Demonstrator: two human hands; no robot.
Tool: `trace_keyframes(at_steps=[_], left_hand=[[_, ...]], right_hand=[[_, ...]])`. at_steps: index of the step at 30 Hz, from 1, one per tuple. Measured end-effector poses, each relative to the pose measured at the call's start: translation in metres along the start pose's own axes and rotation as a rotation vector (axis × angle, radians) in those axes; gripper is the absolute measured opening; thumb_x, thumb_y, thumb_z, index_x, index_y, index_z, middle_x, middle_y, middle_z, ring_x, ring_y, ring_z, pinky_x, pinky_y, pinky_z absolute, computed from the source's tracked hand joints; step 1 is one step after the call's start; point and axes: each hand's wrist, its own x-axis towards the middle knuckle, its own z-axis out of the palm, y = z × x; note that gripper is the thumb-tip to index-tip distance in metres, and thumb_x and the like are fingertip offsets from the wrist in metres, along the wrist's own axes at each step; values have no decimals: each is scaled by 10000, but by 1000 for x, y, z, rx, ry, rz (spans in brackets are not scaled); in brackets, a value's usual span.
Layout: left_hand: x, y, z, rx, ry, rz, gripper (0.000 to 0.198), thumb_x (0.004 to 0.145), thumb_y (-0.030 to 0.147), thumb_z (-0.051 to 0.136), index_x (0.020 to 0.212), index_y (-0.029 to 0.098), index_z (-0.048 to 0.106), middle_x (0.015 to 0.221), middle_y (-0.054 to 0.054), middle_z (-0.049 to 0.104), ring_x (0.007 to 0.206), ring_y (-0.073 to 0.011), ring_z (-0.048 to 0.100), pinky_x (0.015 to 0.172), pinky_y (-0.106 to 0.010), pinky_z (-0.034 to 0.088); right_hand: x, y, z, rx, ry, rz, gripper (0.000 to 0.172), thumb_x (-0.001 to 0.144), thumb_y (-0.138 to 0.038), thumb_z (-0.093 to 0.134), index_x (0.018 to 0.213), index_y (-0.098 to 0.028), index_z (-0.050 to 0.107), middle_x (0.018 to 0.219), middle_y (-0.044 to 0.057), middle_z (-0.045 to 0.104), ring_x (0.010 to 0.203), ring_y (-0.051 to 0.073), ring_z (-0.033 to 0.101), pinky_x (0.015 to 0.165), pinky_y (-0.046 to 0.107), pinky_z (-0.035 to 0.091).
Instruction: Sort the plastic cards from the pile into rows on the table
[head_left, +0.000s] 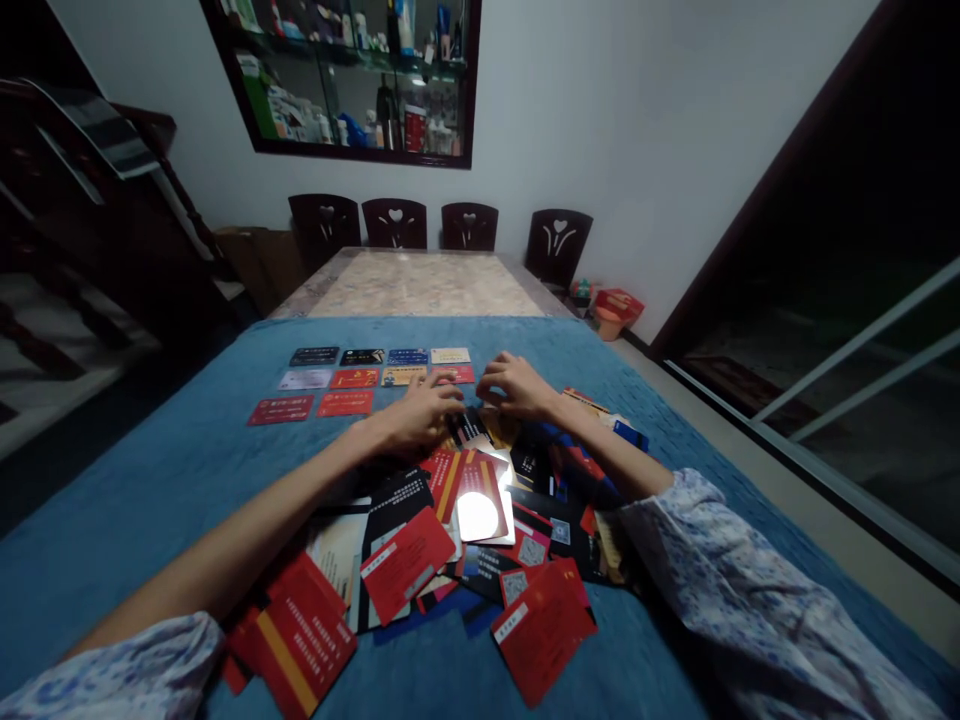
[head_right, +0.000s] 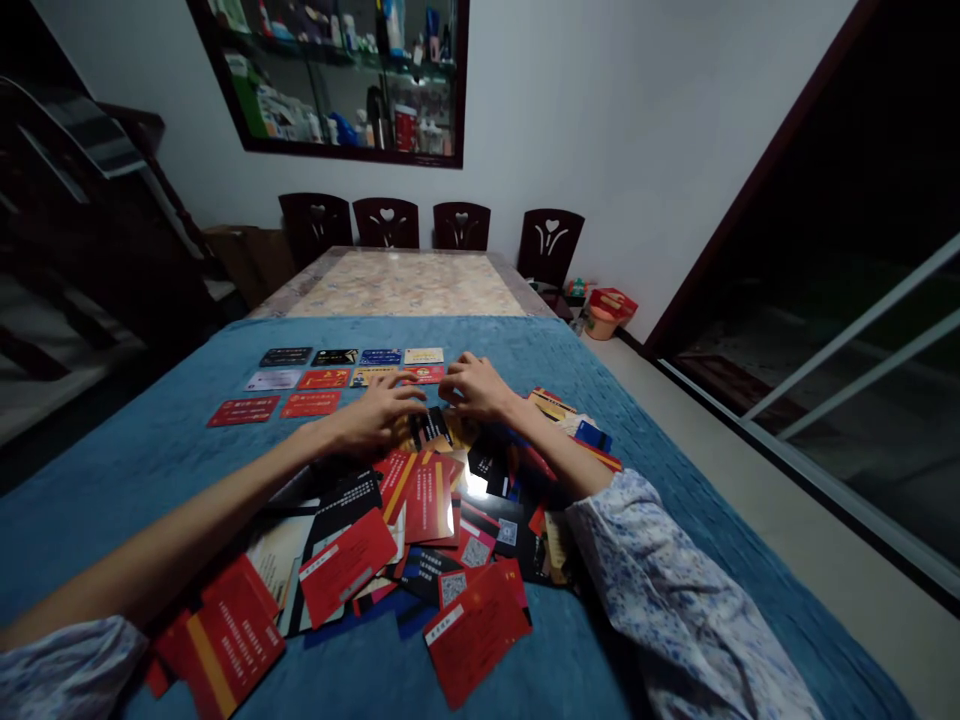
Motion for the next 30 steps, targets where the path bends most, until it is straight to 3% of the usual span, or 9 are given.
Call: trace_keyframes(at_steps=[5, 11, 16, 24, 30], left_hand=[[3, 10, 8, -68, -71, 50, 637, 737, 20, 520, 1278, 326, 657, 1426, -36, 601, 1442, -332, 300, 1111, -606, 261], [8, 19, 7, -28, -132, 37, 774, 712, 2, 466, 1403, 341, 545, 1522, -17, 504, 1478, -288, 265, 1140, -538, 256], [13, 26, 4, 38, -183, -18, 732, 743, 59, 469, 1435, 294, 508, 1499, -83, 494, 1431, -318, 304, 1100, -527, 311], [20, 31, 5, 108, -166, -95, 624, 788, 137, 516, 1399, 260, 532, 1263, -129, 559, 1253, -323, 432, 1025, -500, 388], [22, 28, 8, 35, -138, -124, 491, 842, 154, 521, 1317, 251, 595, 1272, -118, 550, 1247, -305, 426, 1040, -511, 381]], right_hand=[[-15, 2, 5, 13, 25, -1, 192, 928, -259, 567, 969, -224, 751, 1038, 99, 695, 1046, 243, 479, 816, 339, 318], [-23, 3, 10, 33, 39, 35, 182, 910, -241, 589, 975, -229, 759, 1033, 91, 703, 1045, 243, 491, 839, 344, 349], [-26, 4, 8, 71, -6, 69, 222, 923, -276, 577, 1039, -226, 759, 1055, 96, 705, 1036, 241, 502, 833, 347, 367], [-28, -2, 0, 63, -158, 94, 369, 902, -507, 616, 1148, -257, 733, 1135, 107, 687, 1077, 270, 517, 823, 357, 385], [-30, -1, 1, 77, -214, 118, 418, 861, -470, 663, 1221, -261, 706, 1248, 126, 641, 1147, 313, 496, 861, 405, 417]])
